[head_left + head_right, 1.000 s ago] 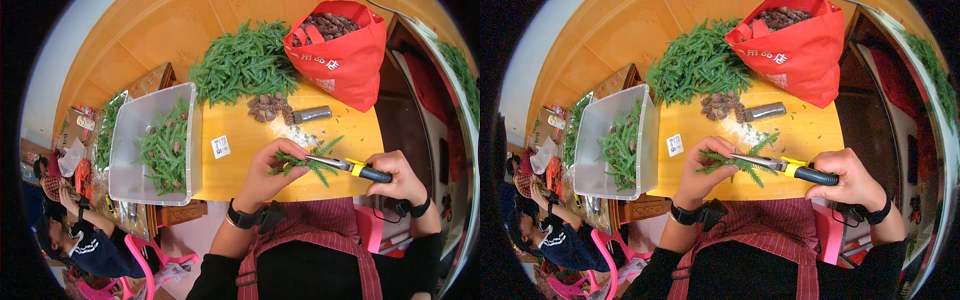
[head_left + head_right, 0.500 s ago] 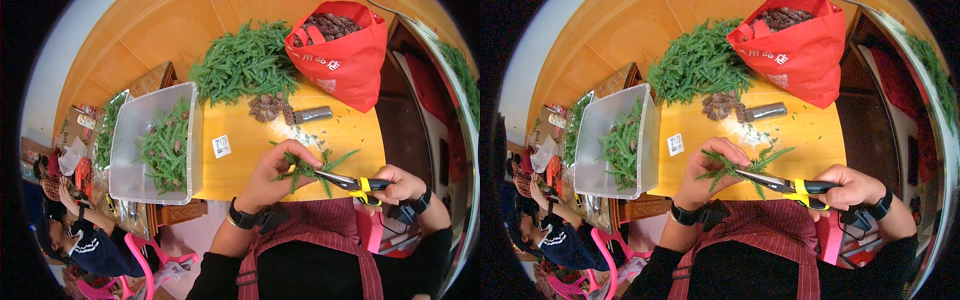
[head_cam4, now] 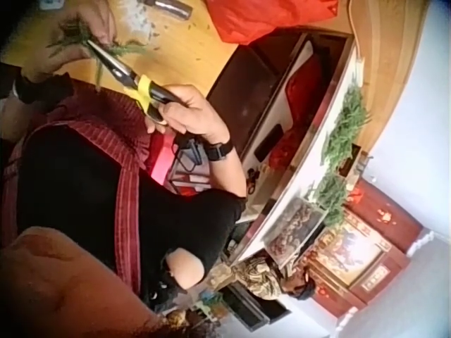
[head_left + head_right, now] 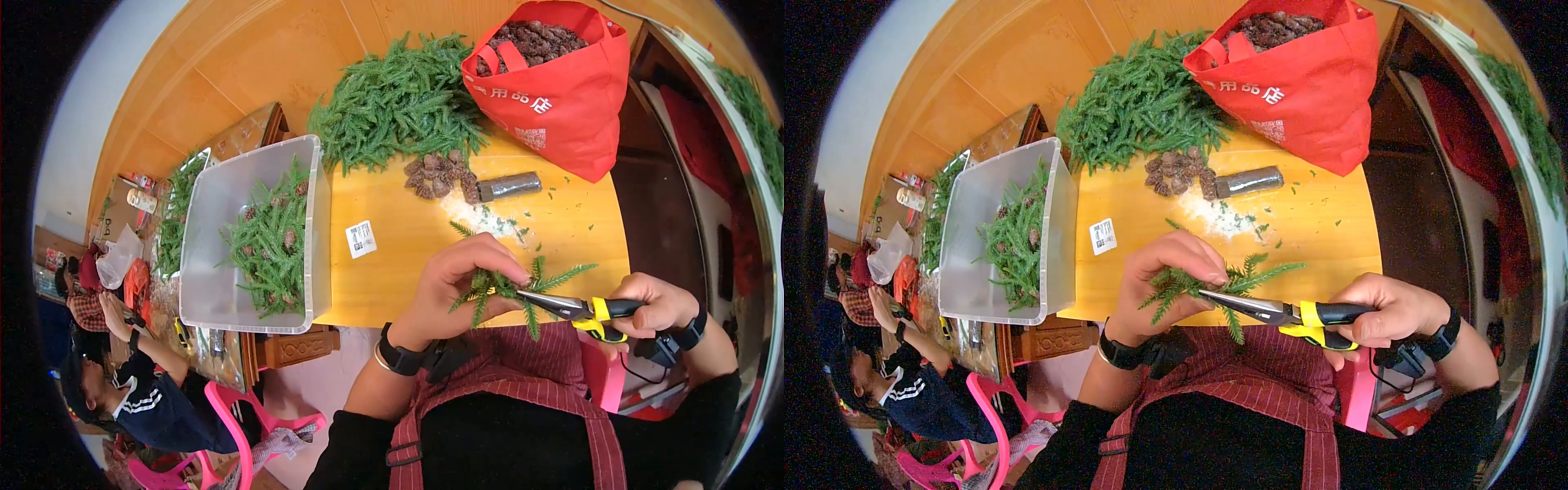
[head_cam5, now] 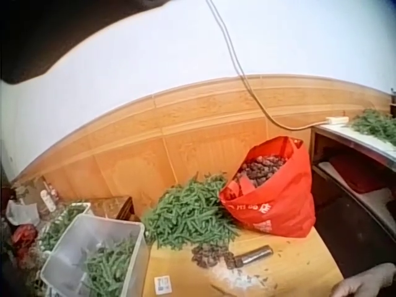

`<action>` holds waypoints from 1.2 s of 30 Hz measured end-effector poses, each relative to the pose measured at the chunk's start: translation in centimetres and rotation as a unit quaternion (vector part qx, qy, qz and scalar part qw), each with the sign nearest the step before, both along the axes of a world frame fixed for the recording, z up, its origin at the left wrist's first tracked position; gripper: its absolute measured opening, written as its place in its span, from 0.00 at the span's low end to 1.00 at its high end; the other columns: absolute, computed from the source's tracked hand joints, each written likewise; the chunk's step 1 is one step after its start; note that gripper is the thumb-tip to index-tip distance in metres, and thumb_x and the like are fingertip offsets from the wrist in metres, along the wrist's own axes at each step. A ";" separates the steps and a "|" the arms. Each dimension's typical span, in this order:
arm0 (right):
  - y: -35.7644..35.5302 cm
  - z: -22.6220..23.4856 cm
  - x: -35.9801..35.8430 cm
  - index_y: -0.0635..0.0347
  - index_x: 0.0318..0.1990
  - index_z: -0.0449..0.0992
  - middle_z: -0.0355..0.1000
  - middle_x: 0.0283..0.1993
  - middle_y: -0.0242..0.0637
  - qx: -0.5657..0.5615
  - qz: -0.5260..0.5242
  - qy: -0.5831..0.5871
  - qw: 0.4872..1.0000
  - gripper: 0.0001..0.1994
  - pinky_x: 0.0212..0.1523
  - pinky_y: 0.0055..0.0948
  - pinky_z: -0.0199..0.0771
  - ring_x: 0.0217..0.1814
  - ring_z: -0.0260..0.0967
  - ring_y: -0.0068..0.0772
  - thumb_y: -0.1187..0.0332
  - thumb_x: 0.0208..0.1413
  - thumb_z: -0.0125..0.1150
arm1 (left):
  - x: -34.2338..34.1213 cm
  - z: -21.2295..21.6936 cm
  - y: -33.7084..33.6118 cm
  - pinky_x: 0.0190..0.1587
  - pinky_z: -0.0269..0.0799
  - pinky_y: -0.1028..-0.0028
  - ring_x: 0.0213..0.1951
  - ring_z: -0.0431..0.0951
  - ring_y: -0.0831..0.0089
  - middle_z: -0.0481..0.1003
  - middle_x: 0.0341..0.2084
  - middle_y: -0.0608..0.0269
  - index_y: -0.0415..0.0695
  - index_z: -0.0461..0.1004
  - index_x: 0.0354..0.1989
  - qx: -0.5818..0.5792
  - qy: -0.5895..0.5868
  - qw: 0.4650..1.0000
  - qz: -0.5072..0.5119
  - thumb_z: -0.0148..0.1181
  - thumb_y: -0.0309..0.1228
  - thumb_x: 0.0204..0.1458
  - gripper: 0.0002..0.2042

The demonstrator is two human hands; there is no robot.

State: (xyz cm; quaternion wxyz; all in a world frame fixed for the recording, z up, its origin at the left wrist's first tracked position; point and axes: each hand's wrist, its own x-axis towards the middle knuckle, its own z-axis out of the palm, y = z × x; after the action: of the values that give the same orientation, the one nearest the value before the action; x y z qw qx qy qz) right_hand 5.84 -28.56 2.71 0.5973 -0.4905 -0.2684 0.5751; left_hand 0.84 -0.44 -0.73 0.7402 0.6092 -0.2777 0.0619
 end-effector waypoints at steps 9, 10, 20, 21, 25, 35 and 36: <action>-0.8 -2.4 -0.7 0.64 0.20 0.64 0.56 0.09 0.31 0.090 0.043 0.393 0.914 0.23 0.29 0.36 0.65 0.26 0.66 0.46 0.50 0.53 0.46 | 0.2 0.3 -0.5 0.36 0.68 0.72 0.33 0.72 0.67 0.70 0.27 0.58 0.39 0.70 0.29 -0.001 -0.021 1.000 -0.019 0.63 0.21 0.39 0.09; -0.6 -2.2 -0.7 0.64 0.20 0.64 0.56 0.09 0.31 0.090 0.044 0.394 0.914 0.23 0.29 0.36 0.65 0.26 0.66 0.46 0.50 0.53 0.46 | 0.2 0.2 -0.4 0.37 0.68 0.72 0.33 0.72 0.67 0.69 0.26 0.58 0.39 0.69 0.29 -0.007 -0.004 1.000 -0.005 0.63 0.21 0.39 0.09; 1.2 0.5 0.0 0.76 0.39 0.70 0.72 0.36 0.49 -0.007 0.062 0.113 0.992 0.21 0.57 0.43 0.53 0.57 0.56 0.47 0.60 0.57 0.44 | 0.3 0.2 -0.3 0.38 0.69 0.71 0.34 0.73 0.66 0.71 0.28 0.56 0.39 0.70 0.29 0.014 -0.009 0.999 0.030 0.62 0.20 0.39 0.09; 1.3 1.6 0.4 0.76 0.40 0.70 0.72 0.38 0.49 -0.042 0.073 0.022 0.996 0.20 0.57 0.41 0.53 0.57 0.57 0.46 0.61 0.57 0.44 | 0.4 0.1 -0.1 0.38 0.69 0.71 0.34 0.73 0.66 0.71 0.28 0.56 0.39 0.70 0.29 0.014 -0.009 0.999 0.031 0.62 0.20 0.39 0.09; 1.1 2.4 0.2 0.73 0.42 0.71 0.71 0.43 0.43 -0.056 0.082 -0.004 0.995 0.17 0.57 0.31 0.52 0.54 0.59 0.36 0.64 0.57 0.45 | 0.6 0.5 0.2 0.37 0.70 0.71 0.33 0.73 0.66 0.72 0.28 0.56 0.39 0.71 0.28 0.074 -0.064 0.995 0.031 0.63 0.20 0.38 0.08; 0.8 4.3 -0.9 0.64 0.31 0.75 0.74 0.32 0.37 -0.078 0.012 -0.171 0.982 0.09 0.46 0.29 0.64 0.37 0.70 0.31 0.67 0.51 0.53 | 0.2 1.0 1.5 0.38 0.70 0.68 0.33 0.72 0.65 0.70 0.26 0.58 0.39 0.70 0.28 -0.010 -0.050 0.993 0.104 0.63 0.27 0.40 0.09; 1.4 4.3 -1.2 0.64 0.29 0.75 0.73 0.31 0.38 -0.045 -0.038 -0.312 0.948 0.09 0.47 0.33 0.64 0.36 0.70 0.34 0.66 0.49 0.55 | 0.2 1.0 1.4 0.39 0.69 0.68 0.34 0.72 0.65 0.70 0.27 0.58 0.38 0.69 0.28 -0.039 -0.027 0.993 0.105 0.63 0.27 0.41 0.09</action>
State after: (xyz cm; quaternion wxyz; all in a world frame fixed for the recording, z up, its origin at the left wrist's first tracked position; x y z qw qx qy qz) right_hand 4.69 -27.14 6.98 0.4823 -0.6815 -0.3964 0.3818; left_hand 1.01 0.93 0.27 0.7449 0.6038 -0.2297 0.1667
